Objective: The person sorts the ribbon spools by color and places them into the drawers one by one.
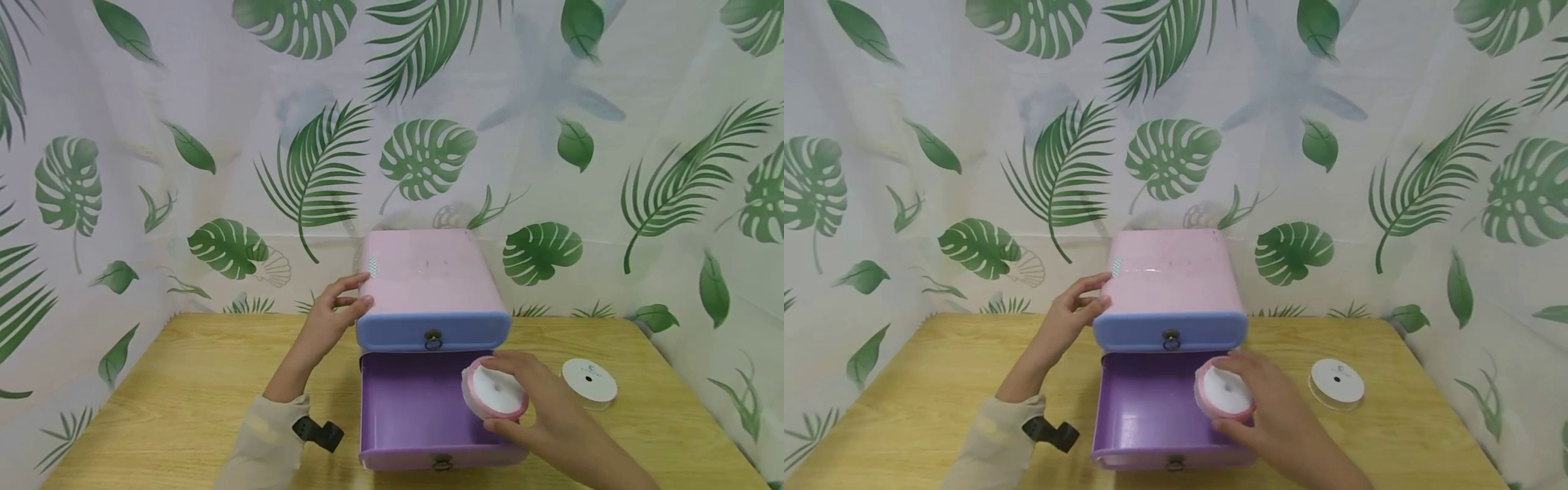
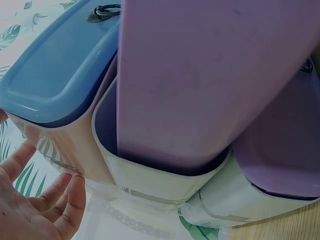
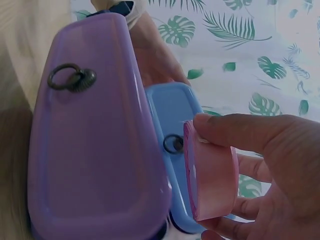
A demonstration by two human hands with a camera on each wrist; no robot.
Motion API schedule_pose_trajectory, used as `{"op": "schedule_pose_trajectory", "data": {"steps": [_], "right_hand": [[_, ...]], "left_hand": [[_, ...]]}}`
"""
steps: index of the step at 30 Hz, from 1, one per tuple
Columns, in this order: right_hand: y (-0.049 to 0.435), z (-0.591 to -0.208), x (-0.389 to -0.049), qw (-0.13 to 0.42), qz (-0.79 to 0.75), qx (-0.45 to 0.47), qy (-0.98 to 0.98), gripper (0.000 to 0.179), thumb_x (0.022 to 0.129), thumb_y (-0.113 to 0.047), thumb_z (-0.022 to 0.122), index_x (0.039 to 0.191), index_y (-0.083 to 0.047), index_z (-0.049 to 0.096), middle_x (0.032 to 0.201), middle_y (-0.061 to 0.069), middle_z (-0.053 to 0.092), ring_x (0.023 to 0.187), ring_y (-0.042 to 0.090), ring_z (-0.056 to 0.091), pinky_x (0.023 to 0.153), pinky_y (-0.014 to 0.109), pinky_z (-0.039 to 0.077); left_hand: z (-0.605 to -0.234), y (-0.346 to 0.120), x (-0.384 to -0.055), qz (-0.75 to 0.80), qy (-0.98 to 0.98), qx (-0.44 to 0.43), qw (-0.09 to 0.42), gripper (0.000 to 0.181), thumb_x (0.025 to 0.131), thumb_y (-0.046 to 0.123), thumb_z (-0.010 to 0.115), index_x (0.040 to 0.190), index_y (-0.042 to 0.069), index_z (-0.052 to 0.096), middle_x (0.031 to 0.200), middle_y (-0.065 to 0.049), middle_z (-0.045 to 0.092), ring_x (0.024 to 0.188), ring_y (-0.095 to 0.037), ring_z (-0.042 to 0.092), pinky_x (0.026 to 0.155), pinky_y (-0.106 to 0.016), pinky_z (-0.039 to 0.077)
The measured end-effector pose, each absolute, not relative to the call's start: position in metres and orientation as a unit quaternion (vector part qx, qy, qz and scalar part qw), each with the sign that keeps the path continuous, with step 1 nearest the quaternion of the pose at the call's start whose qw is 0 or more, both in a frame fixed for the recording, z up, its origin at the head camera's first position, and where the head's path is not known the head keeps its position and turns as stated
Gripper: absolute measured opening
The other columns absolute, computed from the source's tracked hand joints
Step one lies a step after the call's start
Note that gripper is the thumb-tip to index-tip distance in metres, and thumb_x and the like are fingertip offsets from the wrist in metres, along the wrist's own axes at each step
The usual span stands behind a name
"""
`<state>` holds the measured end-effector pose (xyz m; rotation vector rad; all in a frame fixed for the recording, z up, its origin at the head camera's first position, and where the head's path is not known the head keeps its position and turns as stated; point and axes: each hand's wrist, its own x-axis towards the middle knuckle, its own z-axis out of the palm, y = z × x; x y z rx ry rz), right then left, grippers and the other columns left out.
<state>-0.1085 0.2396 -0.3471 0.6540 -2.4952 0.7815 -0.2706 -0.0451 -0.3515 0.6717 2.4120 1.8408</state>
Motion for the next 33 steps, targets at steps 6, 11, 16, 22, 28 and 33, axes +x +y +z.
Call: {"op": "schedule_pose_trajectory", "data": {"steps": [6, 11, 16, 22, 28, 33], "right_hand": [[0.218, -0.350, -0.116, 0.214, 0.238, 0.234, -0.918, 0.062, 0.065, -0.031, 0.081, 0.120, -0.022, 0.054, 0.121, 0.001, 0.054, 0.106, 0.019, 0.054, 0.081, 0.038, 0.048], [0.203, -0.355, -0.120, 0.194, 0.225, 0.227, -0.927, 0.060, 0.063, -0.033, 0.082, 0.116, -0.021, 0.056, 0.119, 0.002, 0.055, 0.104, 0.022, 0.056, 0.081, 0.041, 0.046], [0.195, -0.358, -0.122, 0.165, 0.230, 0.212, -0.935, 0.059, 0.063, -0.033, 0.082, 0.115, -0.022, 0.058, 0.119, 0.001, 0.055, 0.105, 0.021, 0.055, 0.081, 0.038, 0.042], [0.190, -0.360, -0.125, 0.141, 0.234, 0.204, -0.940, 0.057, 0.064, -0.033, 0.081, 0.116, -0.022, 0.058, 0.120, 0.000, 0.055, 0.103, 0.020, 0.056, 0.081, 0.036, 0.040], [0.186, -0.363, -0.126, 0.128, 0.243, 0.210, -0.938, 0.056, 0.066, -0.034, 0.080, 0.116, -0.022, 0.057, 0.120, 0.001, 0.054, 0.105, 0.023, 0.054, 0.082, 0.044, 0.042], [0.184, -0.363, -0.127, 0.098, 0.262, 0.206, -0.938, 0.056, 0.069, -0.034, 0.078, 0.119, -0.022, 0.056, 0.124, 0.004, 0.052, 0.112, 0.026, 0.052, 0.088, 0.052, 0.041]], "left_hand": [[-0.352, -0.045, -0.271, 0.595, 0.775, 0.212, 0.018, 0.043, 0.088, 0.035, 0.060, 0.130, 0.035, 0.049, 0.140, 0.001, 0.038, 0.114, -0.025, 0.050, 0.088, -0.045, 0.048], [-0.352, -0.044, -0.272, 0.597, 0.775, 0.208, 0.016, 0.043, 0.088, 0.035, 0.060, 0.130, 0.034, 0.050, 0.138, 0.000, 0.040, 0.112, -0.023, 0.052, 0.084, -0.036, 0.050], [-0.352, -0.045, -0.271, 0.596, 0.775, 0.211, 0.016, 0.043, 0.088, 0.035, 0.059, 0.130, 0.034, 0.049, 0.139, 0.000, 0.039, 0.113, -0.024, 0.051, 0.083, -0.035, 0.050], [-0.353, -0.045, -0.271, 0.593, 0.776, 0.216, 0.014, 0.043, 0.089, 0.034, 0.059, 0.131, 0.034, 0.049, 0.141, 0.000, 0.037, 0.114, -0.025, 0.051, 0.083, -0.035, 0.049], [-0.353, -0.045, -0.271, 0.592, 0.776, 0.216, 0.015, 0.043, 0.089, 0.034, 0.059, 0.131, 0.034, 0.048, 0.141, -0.001, 0.036, 0.115, -0.025, 0.049, 0.085, -0.038, 0.050], [-0.351, -0.045, -0.269, 0.595, 0.776, 0.211, 0.019, 0.044, 0.088, 0.035, 0.060, 0.130, 0.035, 0.049, 0.141, 0.000, 0.035, 0.117, -0.025, 0.048, 0.088, -0.040, 0.050]]}}
